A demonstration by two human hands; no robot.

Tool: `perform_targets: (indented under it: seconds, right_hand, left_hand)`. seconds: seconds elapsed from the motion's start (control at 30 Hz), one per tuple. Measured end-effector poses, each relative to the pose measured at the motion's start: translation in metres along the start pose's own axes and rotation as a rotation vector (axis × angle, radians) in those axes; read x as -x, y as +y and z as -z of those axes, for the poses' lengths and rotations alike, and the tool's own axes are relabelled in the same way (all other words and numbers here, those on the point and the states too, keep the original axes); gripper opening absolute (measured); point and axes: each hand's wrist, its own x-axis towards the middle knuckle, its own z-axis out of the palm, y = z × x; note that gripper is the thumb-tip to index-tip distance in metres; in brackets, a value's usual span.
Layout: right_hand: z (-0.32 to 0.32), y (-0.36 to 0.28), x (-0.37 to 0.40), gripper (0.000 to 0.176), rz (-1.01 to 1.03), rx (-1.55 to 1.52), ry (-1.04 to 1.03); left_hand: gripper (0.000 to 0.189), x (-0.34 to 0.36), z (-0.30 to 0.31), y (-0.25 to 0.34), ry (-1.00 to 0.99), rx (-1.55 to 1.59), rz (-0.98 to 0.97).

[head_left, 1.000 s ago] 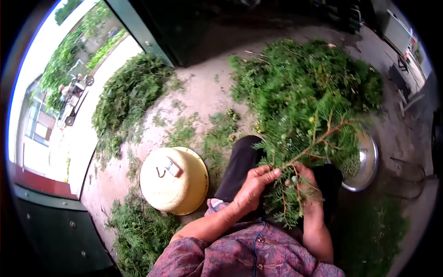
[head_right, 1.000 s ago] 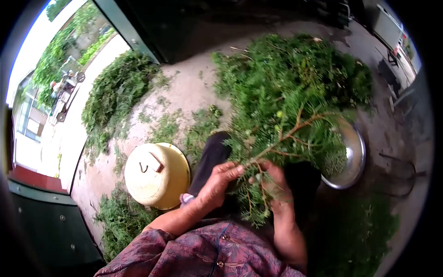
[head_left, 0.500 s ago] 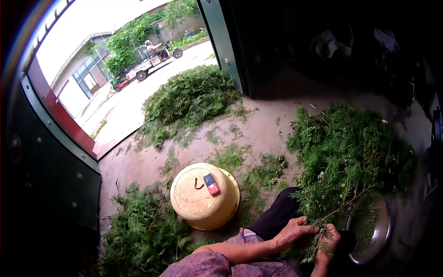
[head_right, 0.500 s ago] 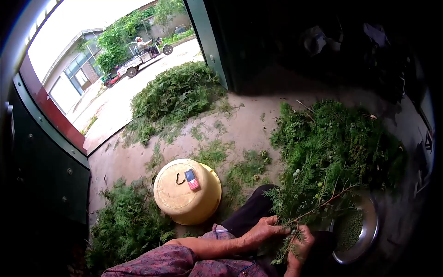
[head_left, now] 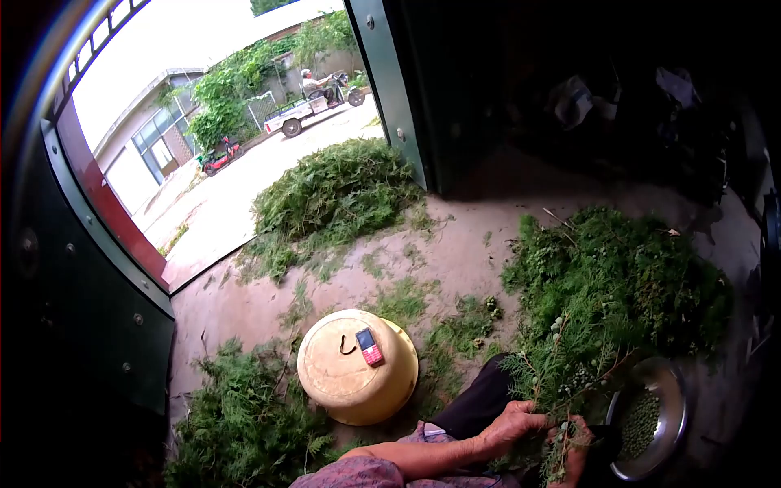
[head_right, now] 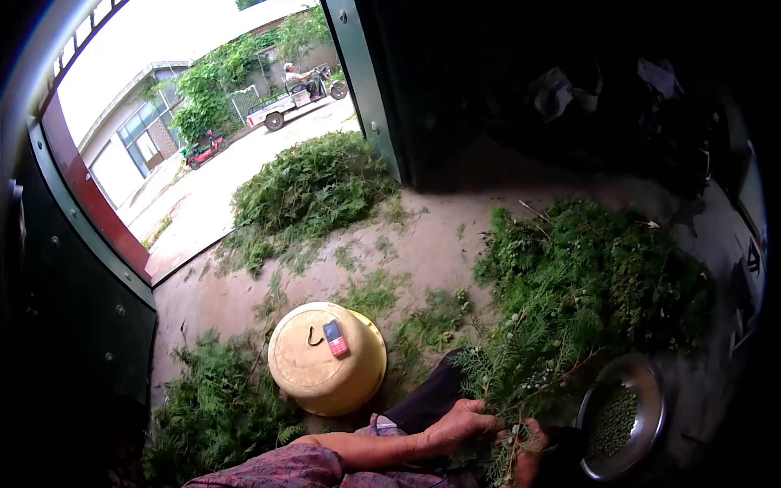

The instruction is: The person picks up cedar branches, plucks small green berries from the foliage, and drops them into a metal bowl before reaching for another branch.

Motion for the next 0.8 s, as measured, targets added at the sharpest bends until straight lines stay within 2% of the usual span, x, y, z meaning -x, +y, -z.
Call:
perform_targets:
  seconds: [0.1, 0.13, 0.2, 0.3, 0.37, 0.43, 0.47, 0.5, 0.53, 0.6, 0.67, 0.7, 0.8]
  right_hand:
    - [-0.033, -0.038, 0.019, 0.004, 0.092, 0.270, 0.033]
    - [-0.022, -0.025, 0.014, 0.008, 0.175, 0.415, 0.068]
    - [0.008, 0.017, 0.003, 0.030, 0.346, 0.708, 0.139]
    - [0.012, 0.016, 0.004, 0.022, 0.422, 0.682, 0.101]
    - [0.002, 0.009, 0.000, 0.015, 0.242, 0.287, 0.141]
    - [-0.021, -0.011, 0.002, 0.014, 0.199, 0.094, 0.115]
    - [-0.028, -0.027, 0.007, 0.018, 0.234, 0.103, 0.089]
    - [-0.017, -0.018, -0.002, 0.018, 0.260, 0.147, 0.183]
    - [-0.014, -0.024, -0.001, 0.017, 0.133, -0.126, 0.142]
    - [-0.001, -0.024, -0.002, 0.014, 0.077, -0.404, 0.125]
    - [0.016, -0.012, -0.009, 0.017, 0.060, -0.561, 0.204]
    - [0.017, -0.015, -0.009, 0.019, 0.061, -0.597, 0.182]
    - [0.029, -0.011, -0.011, 0.019, 0.064, -0.661, 0.070]
  left_hand:
    - [0.009, -0.002, -0.002, -0.001, 0.032, -0.036, -0.004]
    - [0.009, -0.002, -0.001, -0.001, 0.036, -0.058, -0.009]
    - [0.009, 0.001, 0.002, 0.000, 0.022, -0.114, -0.018]
    - [0.010, -0.006, 0.007, -0.003, -0.010, -0.112, 0.024]
    - [0.012, -0.010, 0.007, -0.006, -0.012, -0.087, 0.017]
    - [0.014, -0.006, 0.001, -0.005, 0.009, -0.053, -0.025]
    - [0.018, -0.001, -0.006, -0.001, 0.010, 0.010, -0.081]
    - [0.018, -0.003, -0.001, -0.004, 0.010, -0.032, -0.127]
    - [0.015, -0.013, 0.012, -0.013, 0.037, -0.029, -0.128]
    - [0.018, -0.006, -0.001, 0.002, 0.106, 0.030, -0.155]
    - [0.018, -0.010, -0.002, 0.003, 0.254, 0.004, -0.109]
    - [0.014, -0.010, 0.005, 0.003, 0.198, 0.030, -0.091]
    - [0.015, -0.009, 0.003, 0.006, 0.191, 0.003, -0.052]
